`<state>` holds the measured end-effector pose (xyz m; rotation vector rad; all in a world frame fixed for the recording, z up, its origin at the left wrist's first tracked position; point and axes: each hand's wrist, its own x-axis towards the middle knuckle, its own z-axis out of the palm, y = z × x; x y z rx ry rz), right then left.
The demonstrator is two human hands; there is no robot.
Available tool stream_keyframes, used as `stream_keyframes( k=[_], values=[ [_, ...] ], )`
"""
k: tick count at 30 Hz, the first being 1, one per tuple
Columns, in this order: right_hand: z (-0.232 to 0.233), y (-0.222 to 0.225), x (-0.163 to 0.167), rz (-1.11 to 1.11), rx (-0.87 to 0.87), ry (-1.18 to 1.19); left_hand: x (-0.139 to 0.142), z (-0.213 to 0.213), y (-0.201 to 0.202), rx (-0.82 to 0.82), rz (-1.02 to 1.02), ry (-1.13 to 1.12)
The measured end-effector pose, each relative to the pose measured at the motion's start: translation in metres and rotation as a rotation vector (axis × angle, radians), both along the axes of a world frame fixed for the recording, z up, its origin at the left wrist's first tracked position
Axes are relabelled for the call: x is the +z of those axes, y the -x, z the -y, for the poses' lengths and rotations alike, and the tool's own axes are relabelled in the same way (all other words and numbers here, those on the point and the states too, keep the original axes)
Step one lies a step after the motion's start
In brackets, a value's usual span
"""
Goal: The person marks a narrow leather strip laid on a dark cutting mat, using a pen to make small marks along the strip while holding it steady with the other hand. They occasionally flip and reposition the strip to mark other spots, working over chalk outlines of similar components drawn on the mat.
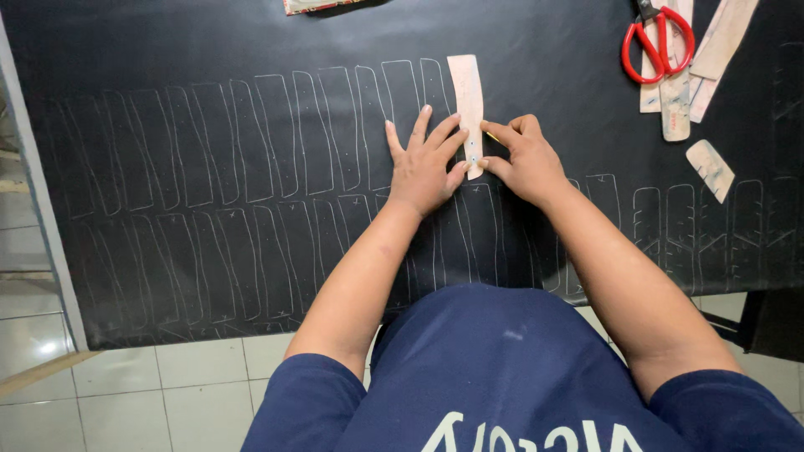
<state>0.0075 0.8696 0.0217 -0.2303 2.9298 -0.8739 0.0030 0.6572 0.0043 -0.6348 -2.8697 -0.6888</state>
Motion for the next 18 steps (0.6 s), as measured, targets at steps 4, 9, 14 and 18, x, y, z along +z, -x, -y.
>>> stream_keyframes(
  k=[4,9,14,18],
  values=[
    [-0.002,0.013,0.002,0.048,-0.002,0.092,0.005,-0.003,0.001,-0.005,0.057,-0.008],
    [0.007,0.038,0.026,-0.226,-0.004,0.049,0.006,-0.029,0.001,-0.104,0.165,0.252],
    [0.033,0.062,0.059,-0.096,0.152,0.064,-0.004,-0.065,-0.002,0.151,0.464,0.017],
    [0.046,0.069,0.064,0.176,0.211,0.007,-0.022,-0.077,-0.003,0.236,0.610,-0.154]
  ],
)
